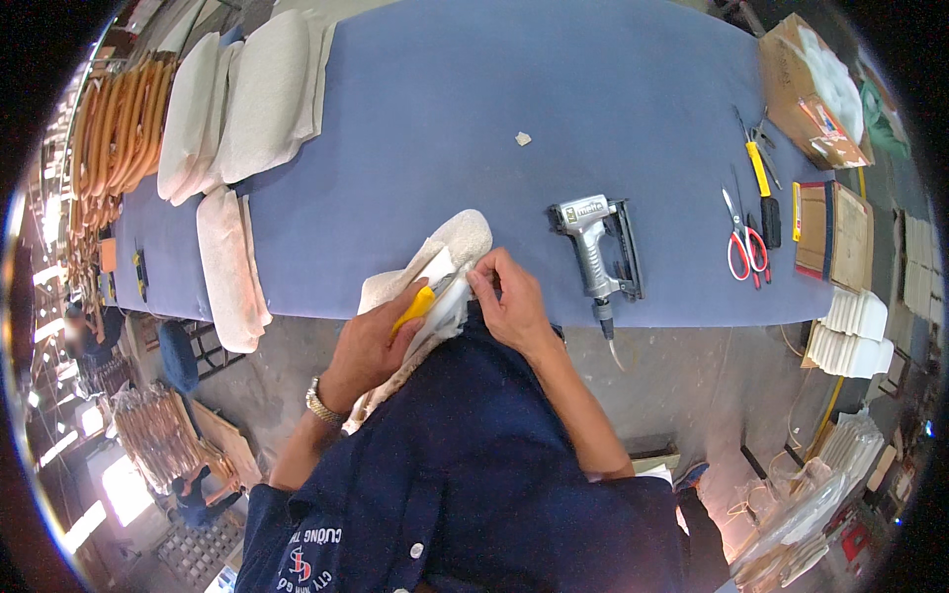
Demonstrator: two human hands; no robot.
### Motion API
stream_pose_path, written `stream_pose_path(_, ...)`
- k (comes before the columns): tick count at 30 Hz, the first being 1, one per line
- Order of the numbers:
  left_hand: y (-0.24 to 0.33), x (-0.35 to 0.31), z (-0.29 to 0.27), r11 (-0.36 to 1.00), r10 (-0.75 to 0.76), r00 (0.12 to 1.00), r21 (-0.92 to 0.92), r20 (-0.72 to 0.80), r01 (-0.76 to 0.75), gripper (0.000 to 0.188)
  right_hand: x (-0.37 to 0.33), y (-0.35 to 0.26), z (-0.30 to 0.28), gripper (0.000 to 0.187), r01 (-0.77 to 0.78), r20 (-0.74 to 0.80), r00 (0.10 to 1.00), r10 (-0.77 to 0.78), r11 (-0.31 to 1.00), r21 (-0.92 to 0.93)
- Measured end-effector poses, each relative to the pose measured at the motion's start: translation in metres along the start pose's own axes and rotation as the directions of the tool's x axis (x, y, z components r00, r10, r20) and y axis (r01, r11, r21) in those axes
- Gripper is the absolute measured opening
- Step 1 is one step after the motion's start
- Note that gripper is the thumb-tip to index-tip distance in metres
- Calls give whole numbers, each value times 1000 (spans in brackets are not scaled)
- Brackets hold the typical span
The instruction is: The person trims excess fabric from a cushion cover using a utility knife, then uses a staple gun to secure the fabric edges. The person repeats this process on multiple cushion covers, folding and stapling the fabric to complete the assembly.
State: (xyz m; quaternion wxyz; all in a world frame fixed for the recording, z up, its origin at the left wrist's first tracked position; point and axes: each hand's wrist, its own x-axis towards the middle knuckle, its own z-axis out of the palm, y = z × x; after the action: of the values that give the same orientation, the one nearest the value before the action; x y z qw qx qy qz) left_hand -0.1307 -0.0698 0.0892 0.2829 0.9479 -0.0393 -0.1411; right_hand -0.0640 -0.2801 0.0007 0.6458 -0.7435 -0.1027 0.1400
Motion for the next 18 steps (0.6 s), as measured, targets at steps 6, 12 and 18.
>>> stream_pose_path(6,3,-6,16,996,-64,985,-70,-162,54,53,-3,-7,-4,10,260,41,966,-257,961,-93)
stream_pose_path(12,6,-3,21,1000,-16,978,2,-209,17,53,-10,13,1,9,-53,-63,995,78,942,331)
stream_pose_path(18,22,5,5,988,-102,993,110,-51,108,53,-8,8,1,9,15,-77,997,0,978,207)
